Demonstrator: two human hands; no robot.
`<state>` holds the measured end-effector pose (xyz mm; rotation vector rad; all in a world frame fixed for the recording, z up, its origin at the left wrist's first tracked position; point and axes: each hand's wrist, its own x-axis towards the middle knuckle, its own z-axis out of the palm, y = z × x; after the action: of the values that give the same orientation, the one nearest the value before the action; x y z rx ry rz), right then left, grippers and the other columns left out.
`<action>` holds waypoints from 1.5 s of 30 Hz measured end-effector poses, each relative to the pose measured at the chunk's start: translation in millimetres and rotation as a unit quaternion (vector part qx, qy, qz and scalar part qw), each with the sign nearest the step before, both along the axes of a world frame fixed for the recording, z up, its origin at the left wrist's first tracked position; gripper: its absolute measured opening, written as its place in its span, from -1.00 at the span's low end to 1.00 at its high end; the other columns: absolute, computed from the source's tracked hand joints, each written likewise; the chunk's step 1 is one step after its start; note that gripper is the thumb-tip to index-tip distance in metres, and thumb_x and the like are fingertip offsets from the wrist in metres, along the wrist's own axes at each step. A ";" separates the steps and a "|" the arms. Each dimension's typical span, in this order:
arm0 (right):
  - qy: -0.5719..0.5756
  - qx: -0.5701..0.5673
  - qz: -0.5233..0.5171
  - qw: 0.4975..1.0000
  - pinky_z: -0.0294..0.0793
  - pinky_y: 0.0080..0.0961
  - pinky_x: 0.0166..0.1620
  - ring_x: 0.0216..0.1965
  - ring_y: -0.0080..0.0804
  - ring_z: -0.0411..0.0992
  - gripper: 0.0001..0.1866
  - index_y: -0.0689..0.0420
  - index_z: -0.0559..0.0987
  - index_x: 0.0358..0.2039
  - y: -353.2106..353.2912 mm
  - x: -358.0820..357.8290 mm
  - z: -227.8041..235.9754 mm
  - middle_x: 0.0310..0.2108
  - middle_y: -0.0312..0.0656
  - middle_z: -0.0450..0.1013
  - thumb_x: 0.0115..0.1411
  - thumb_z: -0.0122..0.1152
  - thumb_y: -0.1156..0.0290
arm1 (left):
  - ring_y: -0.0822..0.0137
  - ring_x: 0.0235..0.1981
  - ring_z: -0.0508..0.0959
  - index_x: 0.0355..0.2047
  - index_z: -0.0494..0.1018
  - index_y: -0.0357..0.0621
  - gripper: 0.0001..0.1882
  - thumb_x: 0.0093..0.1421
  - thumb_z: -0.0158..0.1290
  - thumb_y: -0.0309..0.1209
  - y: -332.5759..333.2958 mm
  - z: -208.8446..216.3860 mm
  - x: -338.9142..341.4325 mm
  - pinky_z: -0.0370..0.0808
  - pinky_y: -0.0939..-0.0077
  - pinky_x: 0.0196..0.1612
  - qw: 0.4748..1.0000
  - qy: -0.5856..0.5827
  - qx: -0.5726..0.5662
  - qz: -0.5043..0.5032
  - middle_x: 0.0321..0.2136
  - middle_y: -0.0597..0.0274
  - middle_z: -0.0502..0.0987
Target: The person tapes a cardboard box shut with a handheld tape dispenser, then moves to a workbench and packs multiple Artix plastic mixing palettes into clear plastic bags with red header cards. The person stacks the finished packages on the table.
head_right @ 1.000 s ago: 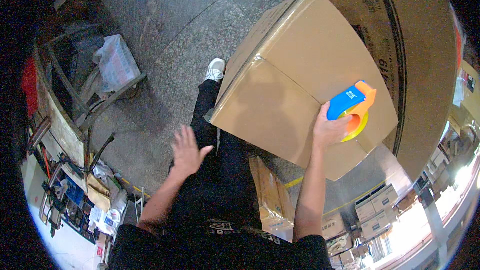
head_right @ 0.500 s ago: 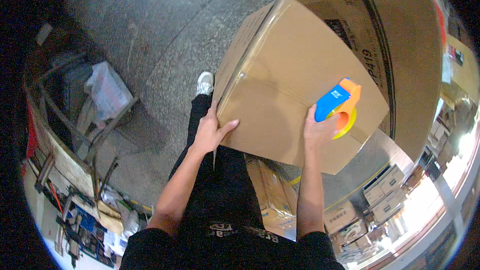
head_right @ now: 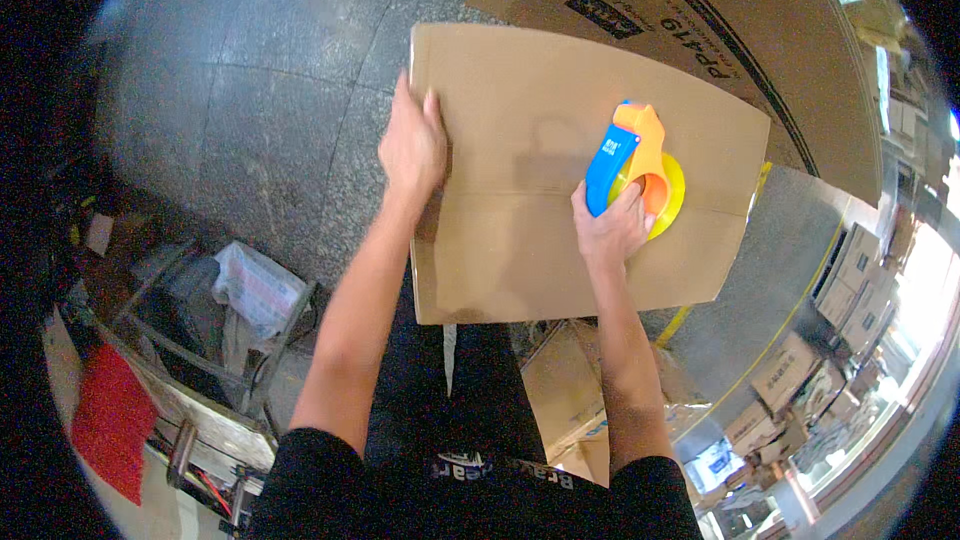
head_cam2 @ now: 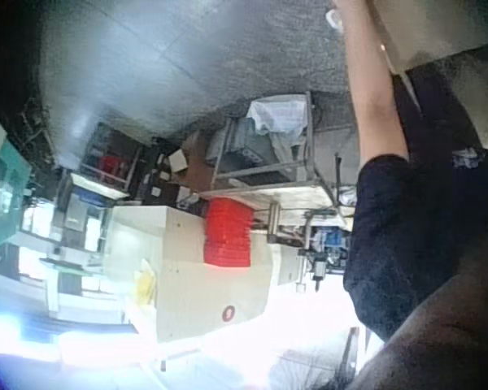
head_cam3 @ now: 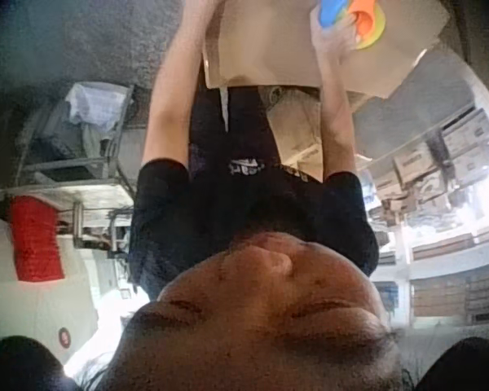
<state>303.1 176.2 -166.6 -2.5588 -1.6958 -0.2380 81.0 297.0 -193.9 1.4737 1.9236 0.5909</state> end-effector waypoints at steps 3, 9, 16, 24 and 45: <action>0.005 -0.011 -0.004 1.000 0.26 -0.18 -0.26 -0.41 -0.08 0.41 -0.38 0.25 0.37 -0.24 -6.0 -1.2 0.5 -0.51 -0.03 0.40 -0.13 0.34 0.02 | -0.10 0.04 0.38 0.24 0.02 -0.27 -0.33 0.20 0.01 -0.30 -92.6 13.1 -12.5 0.35 0.15 0.04 0.998 0.017 -0.059 -0.010 0.10 -0.18 0.29; 0.119 -0.101 -0.045 0.987 0.26 -0.20 -0.18 -0.30 -0.22 0.41 -0.42 0.20 0.35 -0.18 11.9 4.6 20.4 -0.38 -0.12 0.42 -0.08 0.33 0.08 | -0.12 0.17 0.25 0.27 -0.08 -0.32 -0.28 0.23 0.00 -0.30 -214.6 53.2 -58.5 0.21 0.12 0.16 0.953 -0.010 -0.286 -0.105 0.18 -0.25 0.18; 0.275 0.171 -0.065 0.944 0.36 -0.17 -0.14 -0.23 0.01 0.43 -0.46 0.25 0.36 -0.18 -30.9 49.9 54.4 -0.27 0.08 0.42 -0.03 0.35 0.17 | -0.06 0.30 0.04 0.21 -0.01 -0.52 -0.16 0.28 -0.22 0.09 -60.4 11.8 -84.9 -0.01 0.24 0.30 0.991 -0.005 -0.121 -0.060 0.24 -0.32 0.03; 0.125 0.036 -0.393 0.910 0.42 -0.09 -0.24 -0.39 -0.03 0.51 -0.34 0.31 0.39 -0.18 -30.2 362.9 39.9 -0.42 0.04 0.51 -0.08 0.34 0.00 | -0.18 -0.08 0.48 -0.03 0.29 -0.33 -0.15 0.17 -0.32 0.33 11.8 6.8 16.6 0.38 0.04 -0.01 0.956 0.198 -0.198 0.089 -0.14 -0.23 0.49; 0.261 0.192 -0.647 0.690 0.46 -0.27 -0.37 -0.42 -0.12 0.51 -0.36 0.30 0.48 -0.21 -467.3 562.5 163.9 -0.43 0.00 0.48 0.08 0.13 -0.14 | -0.15 -0.06 0.46 0.00 0.21 -0.32 -0.16 0.21 -0.43 0.32 -69.2 133.9 398.8 0.33 0.03 0.02 0.973 0.169 -0.126 -0.099 -0.08 -0.28 0.42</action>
<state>865.6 -291.1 -2.7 -2.5366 0.4856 0.1020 479.8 227.8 -60.0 1.6508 1.9785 0.0006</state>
